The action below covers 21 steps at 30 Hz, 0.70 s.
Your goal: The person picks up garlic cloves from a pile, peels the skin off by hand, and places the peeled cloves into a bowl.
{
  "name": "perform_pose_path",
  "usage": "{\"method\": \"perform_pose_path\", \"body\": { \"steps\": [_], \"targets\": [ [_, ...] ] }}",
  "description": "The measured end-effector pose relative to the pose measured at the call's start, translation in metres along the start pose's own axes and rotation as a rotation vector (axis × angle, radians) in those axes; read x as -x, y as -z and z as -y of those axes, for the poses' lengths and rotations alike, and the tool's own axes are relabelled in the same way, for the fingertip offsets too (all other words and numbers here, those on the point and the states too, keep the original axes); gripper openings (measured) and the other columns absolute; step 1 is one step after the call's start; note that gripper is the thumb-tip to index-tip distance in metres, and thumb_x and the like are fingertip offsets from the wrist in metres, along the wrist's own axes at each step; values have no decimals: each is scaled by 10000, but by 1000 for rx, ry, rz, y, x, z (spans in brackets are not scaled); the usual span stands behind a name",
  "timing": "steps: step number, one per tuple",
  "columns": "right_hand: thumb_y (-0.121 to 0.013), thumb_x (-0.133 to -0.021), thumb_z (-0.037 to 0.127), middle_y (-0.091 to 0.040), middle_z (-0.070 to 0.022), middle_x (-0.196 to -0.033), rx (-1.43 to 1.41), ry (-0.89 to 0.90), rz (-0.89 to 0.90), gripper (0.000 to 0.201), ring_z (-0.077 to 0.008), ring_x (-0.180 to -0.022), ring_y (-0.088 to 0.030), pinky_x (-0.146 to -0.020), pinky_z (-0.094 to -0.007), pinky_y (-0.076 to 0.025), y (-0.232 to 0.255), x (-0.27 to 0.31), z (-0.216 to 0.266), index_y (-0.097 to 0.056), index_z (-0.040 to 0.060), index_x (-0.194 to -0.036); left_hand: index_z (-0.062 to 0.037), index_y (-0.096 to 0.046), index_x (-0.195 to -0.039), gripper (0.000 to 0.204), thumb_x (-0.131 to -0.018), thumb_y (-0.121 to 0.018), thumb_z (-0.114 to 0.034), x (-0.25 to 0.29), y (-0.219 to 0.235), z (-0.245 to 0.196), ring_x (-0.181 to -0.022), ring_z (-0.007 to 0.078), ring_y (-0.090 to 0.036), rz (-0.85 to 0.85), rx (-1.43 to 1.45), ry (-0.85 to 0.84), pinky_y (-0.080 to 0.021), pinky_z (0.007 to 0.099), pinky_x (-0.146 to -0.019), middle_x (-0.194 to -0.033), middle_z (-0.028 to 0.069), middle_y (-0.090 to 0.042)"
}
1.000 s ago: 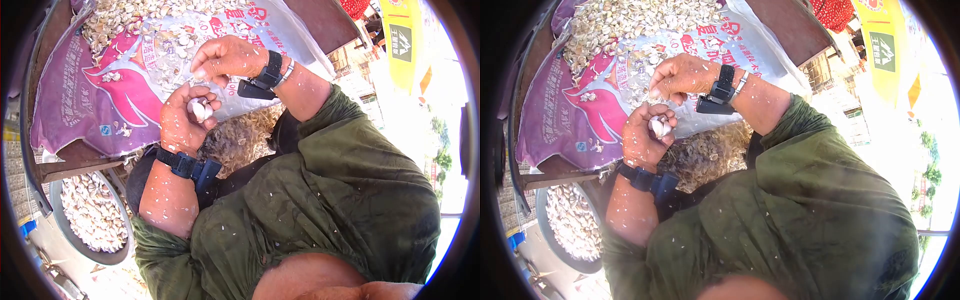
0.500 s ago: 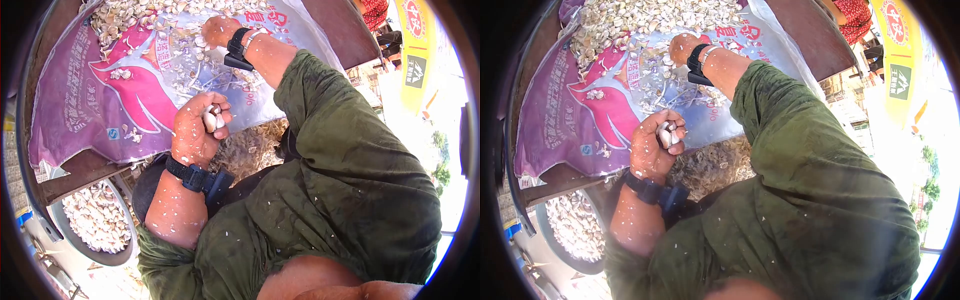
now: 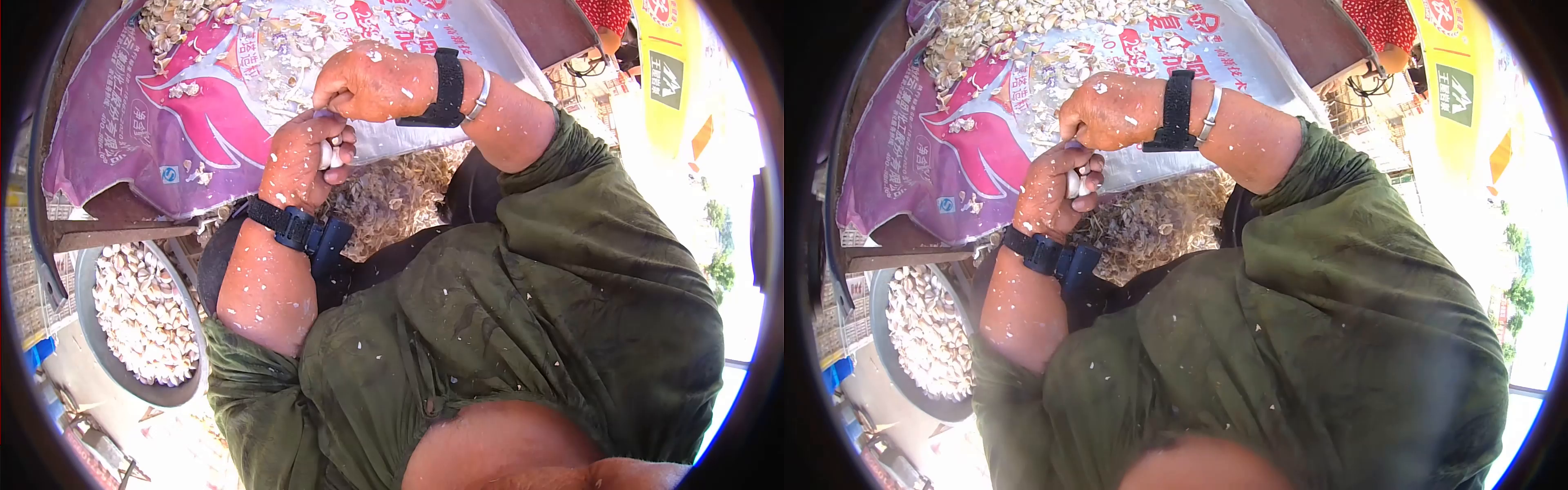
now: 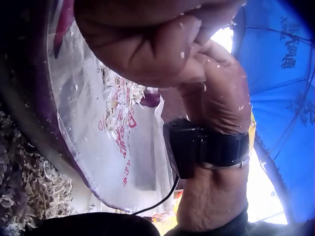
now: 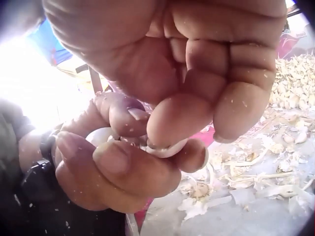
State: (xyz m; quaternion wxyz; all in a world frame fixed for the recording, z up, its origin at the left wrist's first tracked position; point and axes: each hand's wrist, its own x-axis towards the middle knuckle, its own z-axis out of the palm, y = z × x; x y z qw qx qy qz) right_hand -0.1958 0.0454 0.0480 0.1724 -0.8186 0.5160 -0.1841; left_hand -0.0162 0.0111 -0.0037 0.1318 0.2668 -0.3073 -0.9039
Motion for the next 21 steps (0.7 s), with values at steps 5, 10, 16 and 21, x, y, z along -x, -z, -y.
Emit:
{"method": "perform_pose_path", "body": {
  "steps": [5, 10, 16, 21],
  "targets": [
    [-616, -861, 104, -682, -161, -893, -233, -140, 17, 168, -313, -801, -665, -707, -384, -525, 5, 25, 26, -679, 21, -993, -28, -501, -1056, 210, -868, -566, -96, 20, -8, 5, -551, 109, -509, 161, -13, 53, -313, 192, -356, -794, 68, -556],
    [-582, -893, 90, -662, -144, -937, -52, 75, -74, 129, -314, -872, -654, -749, -401, -521, 4, 50, 61, -655, 37, -984, -37, -516, -1044, 208, -854, -579, -92, 50, -23, 20, -534, 111, -502, 193, 14, 42, -305, 195, -352, -785, 75, -566],
    [-574, -890, 98, -670, -144, -909, -82, 77, -87, 128, -323, -851, -657, -728, -398, -521, -11, 68, 88, -644, 51, -987, -38, -530, -1013, 204, -860, -597, -153, 83, -32, 44, -494, 115, -485, 204, -21, -4, -279, 204, -341, -765, 80, -569],
    [-576, -876, 100, -682, -145, -868, -207, -109, -205, 139, -297, -819, -678, -704, -378, -525, -27, 74, 97, -653, 50, -980, -32, -532, -982, 193, -871, -590, -180, 91, -37, 60, -496, 122, -490, 173, 29, -88, -290, 207, -348, -759, 81, -566]
  ]
}}
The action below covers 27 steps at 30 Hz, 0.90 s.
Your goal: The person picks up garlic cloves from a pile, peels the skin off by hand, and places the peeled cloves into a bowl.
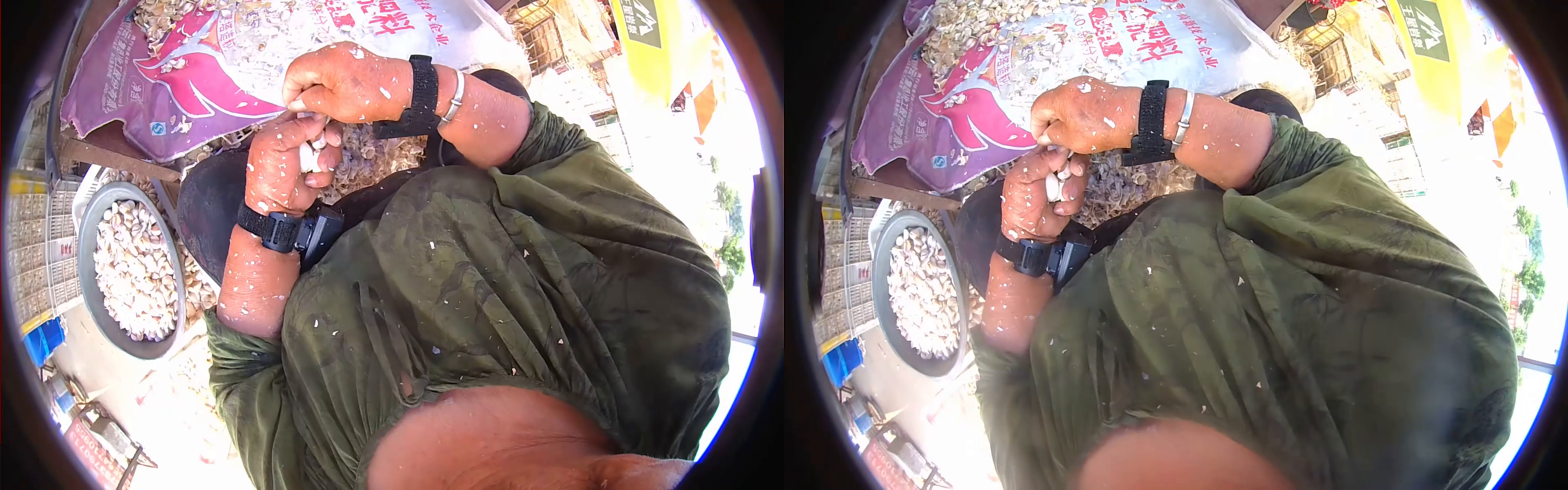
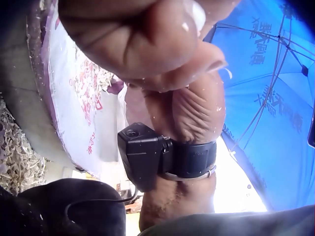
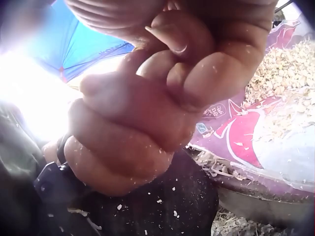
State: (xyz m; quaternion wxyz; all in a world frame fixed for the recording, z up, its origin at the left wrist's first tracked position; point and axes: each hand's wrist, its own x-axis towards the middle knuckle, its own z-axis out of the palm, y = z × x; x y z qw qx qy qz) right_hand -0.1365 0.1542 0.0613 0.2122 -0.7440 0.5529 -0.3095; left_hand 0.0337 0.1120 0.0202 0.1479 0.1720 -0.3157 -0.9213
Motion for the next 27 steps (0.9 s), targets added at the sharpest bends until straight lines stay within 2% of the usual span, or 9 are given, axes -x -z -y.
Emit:
{"method": "perform_pose_path", "body": {
  "steps": [5, 8, 10, 17, 23, 24, 25, 26, 27],
  "targets": [
    [-578, -873, 116, -692, -124, -867, -35, -149, -111, 149, -260, -829, -685, -710, -362, -529, -13, 6, 5, -658, 36, -970, -35, -529, -973, 185, -866, -585, -175, 8, -3, 7, -514, 122, -494, -66, 22, -18, -309, 207, -362, -764, 81, -570],
    [-571, -885, 110, -693, -116, -847, 15, -54, -184, 139, -219, -756, -692, -659, -340, -536, -10, 16, 16, -644, 24, -966, -30, -529, -961, 187, -855, -589, -171, 14, -9, 1, -537, 130, -502, -90, -45, -30, -318, 203, -361, -781, 89, -588],
    [-587, -885, 141, -687, -140, -829, -167, -272, -116, 146, -227, -677, -697, -612, -341, -539, -6, 15, 37, -614, 9, -941, -22, -531, -1000, 199, -846, -589, -134, 16, -6, 1, -548, 139, -528, -119, -60, -102, -320, 205, -353, -803, 110, -605],
    [-585, -911, 65, -621, -67, -739, -374, -145, -193, 73, -121, -581, -629, -523, -272, -495, -1, 5, 48, -593, -3, -936, 33, -553, -1045, 217, -849, -558, -61, 44, -17, -30, -487, 145, -517, -209, -49, -194, -309, 221, -356, -749, 115, -592],
    [-556, -940, 92, -611, -63, -810, -553, -289, -179, 150, -107, -588, -599, -538, -250, -480, -1, 6, 23, -573, -10, -1048, 170, -496, -1177, 399, -831, -577, -10, 134, -67, -106, -452, 142, -483, 408, -150, -55, -382, 259, -416, -755, 226, -593],
    [-563, -935, 92, -614, -58, -822, -586, -307, -146, 170, -106, -599, -601, -538, -252, -480, -3, 9, 18, -571, -10, -1071, 124, -545, -1192, 399, -824, -628, -8, 150, -87, -116, -495, 135, -515, 461, -208, 72, -400, 235, -461, -833, 179, -636],
    [-571, -925, 85, -620, -60, -837, -555, -294, -105, 210, -102, -617, -604, -542, -259, -485, -2, 12, 25, -567, -22, -1106, 214, -407, -1259, 438, -874, -564, 78, 139, -99, -143, -688, 200, -622, 851, -482, 289, -505, 293, -588, -896, 237, -624],
    [-571, -925, 85, -620, -60, -837, -535, -338, -77, 210, -102, -617, -604, -542, -259, -485, -4, 16, 26, -567, -22, -1106, 204, -368, -1303, 470, -884, -553, 98, 123, -115, -137, -842, 217, -646, 1278, -641, 16, -521, 288, -701, -1021, 248, -621],
    [-579, -922, 116, -625, -72, -790, -519, -308, -41, 235, -108, -608, -613, -544, -263, -490, -7, 18, 22, -565, -29, -1106, 207, -398, -1280, 452, -874, -569, 103, 140, -122, -110, -944, 225, -647, 1156, -409, -45, -511, 260, -758, -1058, 267, -620]
  ]
}}
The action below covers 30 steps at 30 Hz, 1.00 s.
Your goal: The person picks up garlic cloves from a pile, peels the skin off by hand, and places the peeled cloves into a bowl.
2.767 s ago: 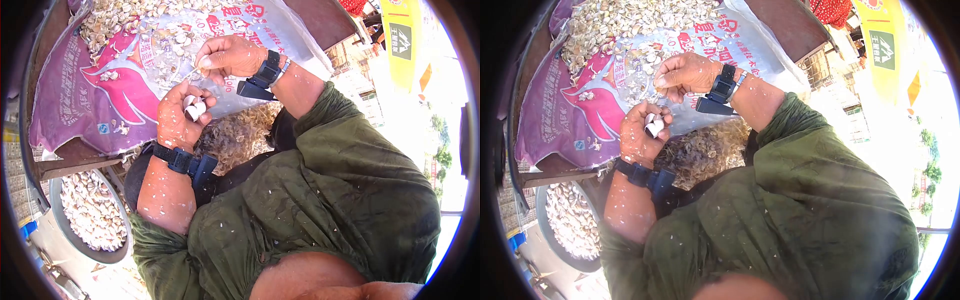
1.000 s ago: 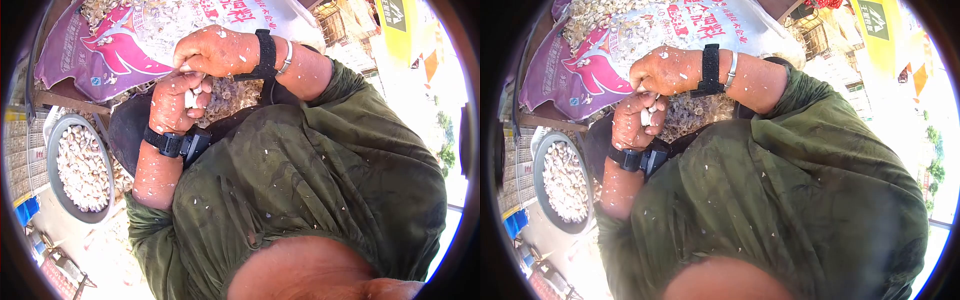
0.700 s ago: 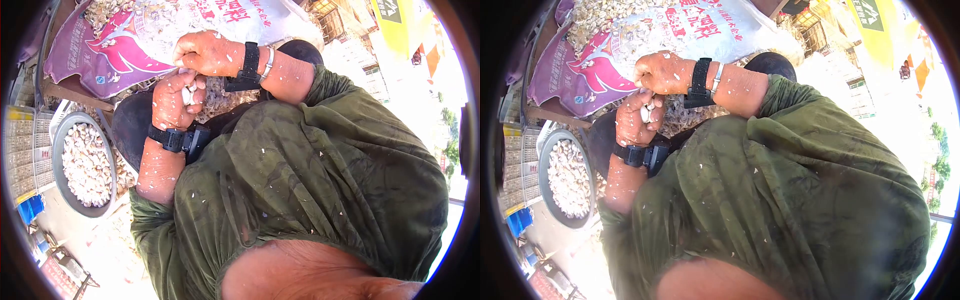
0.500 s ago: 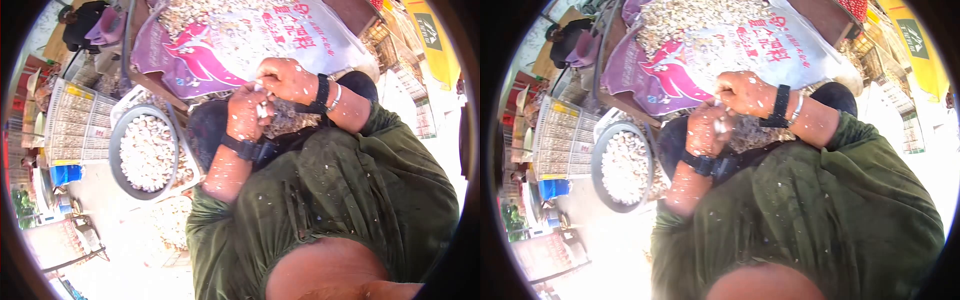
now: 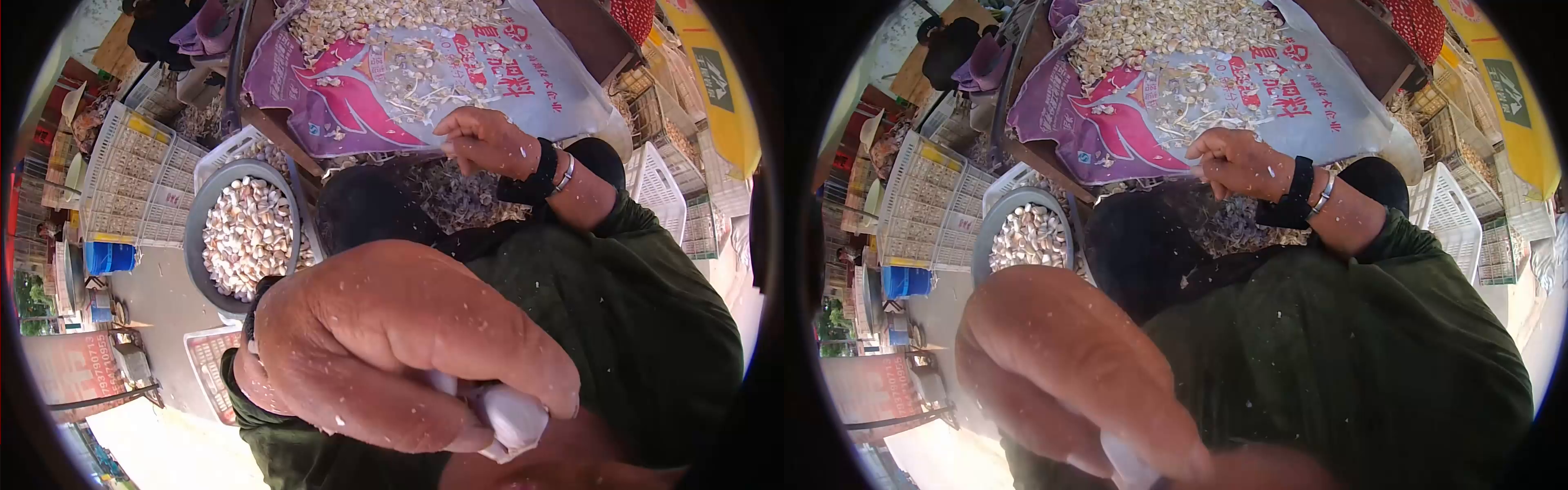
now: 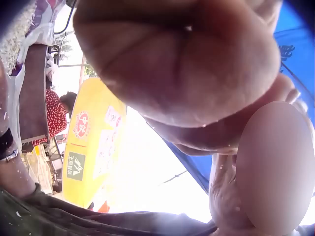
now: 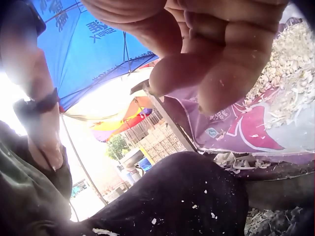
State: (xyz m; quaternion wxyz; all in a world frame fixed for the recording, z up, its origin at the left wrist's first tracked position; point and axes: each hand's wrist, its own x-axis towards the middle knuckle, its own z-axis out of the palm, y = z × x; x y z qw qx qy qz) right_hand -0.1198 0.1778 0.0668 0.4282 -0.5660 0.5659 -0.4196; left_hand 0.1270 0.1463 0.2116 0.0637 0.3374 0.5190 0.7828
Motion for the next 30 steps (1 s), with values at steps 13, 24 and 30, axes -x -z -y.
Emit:
{"method": "perform_pose_path", "body": {
  "steps": [13, 24, 30],
  "targets": [
    [-582, -929, 138, -642, -68, -753, 245, -35, 156, 266, -109, -639, -631, -587, -264, -500, 14, 6, -19, -586, -9, -1150, 108, -568, -1110, 252, -887, -620, 2, -65, -26, 74, -784, 174, -659, 74, 123, -261, -493, 273, -641, -937, 133, -659],
    [-596, -909, 153, -650, -74, -766, 284, -143, 290, 266, -116, -669, -646, -611, -269, -510, 11, -6, -36, -602, -17, -1114, 108, -571, -1101, 242, -885, -620, 11, -63, -2, 77, -770, 173, -659, 127, 229, -264, -495, 271, -638, -928, 133, -660],
    [-635, -877, 133, -678, -95, -760, 291, -137, 321, 231, -155, -667, -684, -585, -309, -519, 13, -8, -45, -607, -9, -1057, 109, -573, -1096, 237, -884, -619, 15, -61, 11, 80, -762, 172, -659, 166, 282, -278, -496, 270, -636, -922, 133, -661]
  ]
}}
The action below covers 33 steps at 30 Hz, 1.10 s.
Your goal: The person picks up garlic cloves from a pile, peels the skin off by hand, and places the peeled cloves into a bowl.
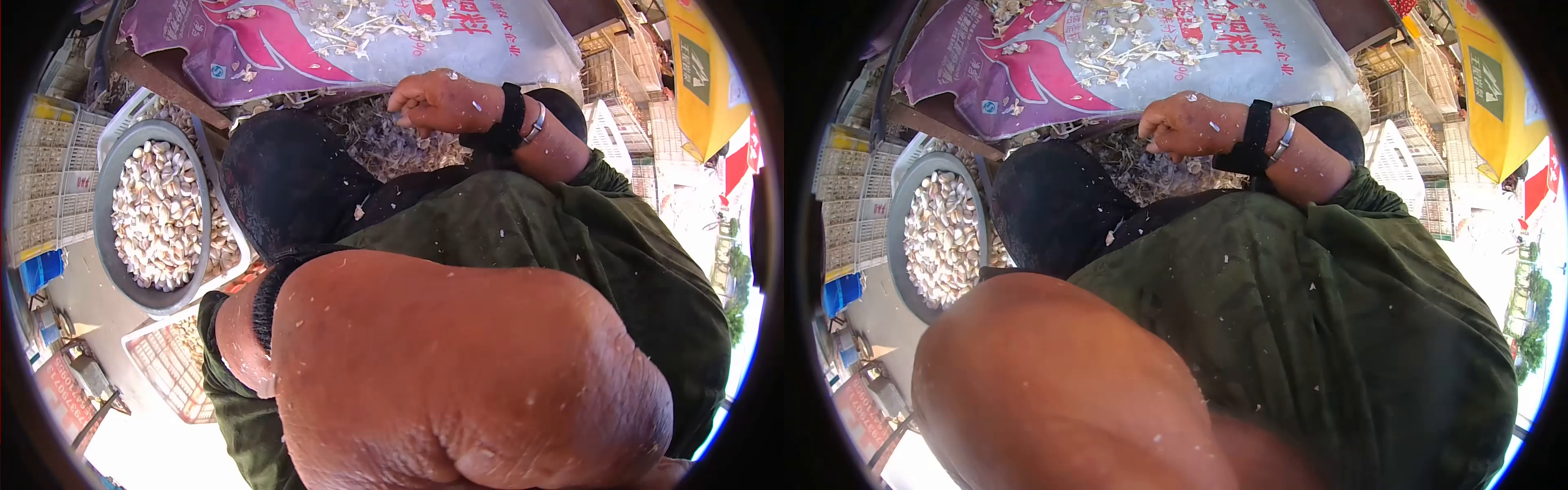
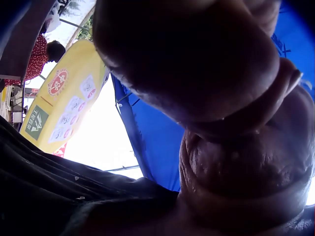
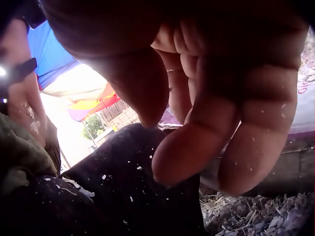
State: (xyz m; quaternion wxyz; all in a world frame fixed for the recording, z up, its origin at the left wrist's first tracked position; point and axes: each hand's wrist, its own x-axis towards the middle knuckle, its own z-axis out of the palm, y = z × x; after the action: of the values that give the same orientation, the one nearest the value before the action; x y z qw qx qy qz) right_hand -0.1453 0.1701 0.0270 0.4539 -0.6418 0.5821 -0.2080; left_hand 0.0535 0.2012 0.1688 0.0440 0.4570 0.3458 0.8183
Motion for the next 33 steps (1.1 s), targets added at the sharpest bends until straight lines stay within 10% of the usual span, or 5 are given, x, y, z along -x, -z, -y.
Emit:
{"method": "perform_pose_path", "body": {
  "steps": [14, 20, 23, 27, 33],
  "targets": [
    [-576, -915, 157, -668, -89, -853, 171, -161, -150, 246, -154, -707, -665, -616, -298, -524, 89, 8, -13, -611, -10, -1092, 135, -579, -1089, 251, -839, -584, 144, 113, 33, -84, -669, 165, -663, -243, 44, 149, -527, 261, -596, -797, 168, -660],
    [-522, -886, 175, -683, -122, -889, 250, -284, -370, 239, -196, -807, -704, -631, -336, -543, 146, -10, -52, -631, 34, -1046, 43, -421, -1273, 367, -942, -516, -83, 277, -26, -122, -460, 125, -487, -1694, -443, -405, -371, 206, -316, -907, 201, -545],
    [-535, -914, 198, -669, -120, -959, 255, -308, -416, 294, -205, -815, -688, -642, -344, -544, 154, -27, -60, -617, 0, -1114, -114, -441, -1387, 519, -966, -456, -418, 353, -45, -144, -1035, 236, -581, -2367, -1023, 330, -501, 448, -807, -1265, 147, -540],
    [-509, -939, 147, -676, -124, -930, 431, -226, -441, 244, -218, -813, -701, -676, -369, -544, 163, -56, -90, -617, -7, -1094, -267, -365, -1470, 715, -849, -477, -606, 466, -84, -143, -1463, 325, -111, -2492, -951, 348, -150, 647, -1068, -1584, 81, -190],
    [-562, -842, 115, -688, -150, -955, 871, -156, -431, 179, -319, -900, -665, -779, -403, -523, 172, -98, -124, -671, 53, -970, -188, -385, -1457, 651, -892, -476, -497, 451, -96, -128, -1436, 328, -214, -2639, -902, 273, -188, 597, -1083, -1546, 126, -271]
  ]
}}
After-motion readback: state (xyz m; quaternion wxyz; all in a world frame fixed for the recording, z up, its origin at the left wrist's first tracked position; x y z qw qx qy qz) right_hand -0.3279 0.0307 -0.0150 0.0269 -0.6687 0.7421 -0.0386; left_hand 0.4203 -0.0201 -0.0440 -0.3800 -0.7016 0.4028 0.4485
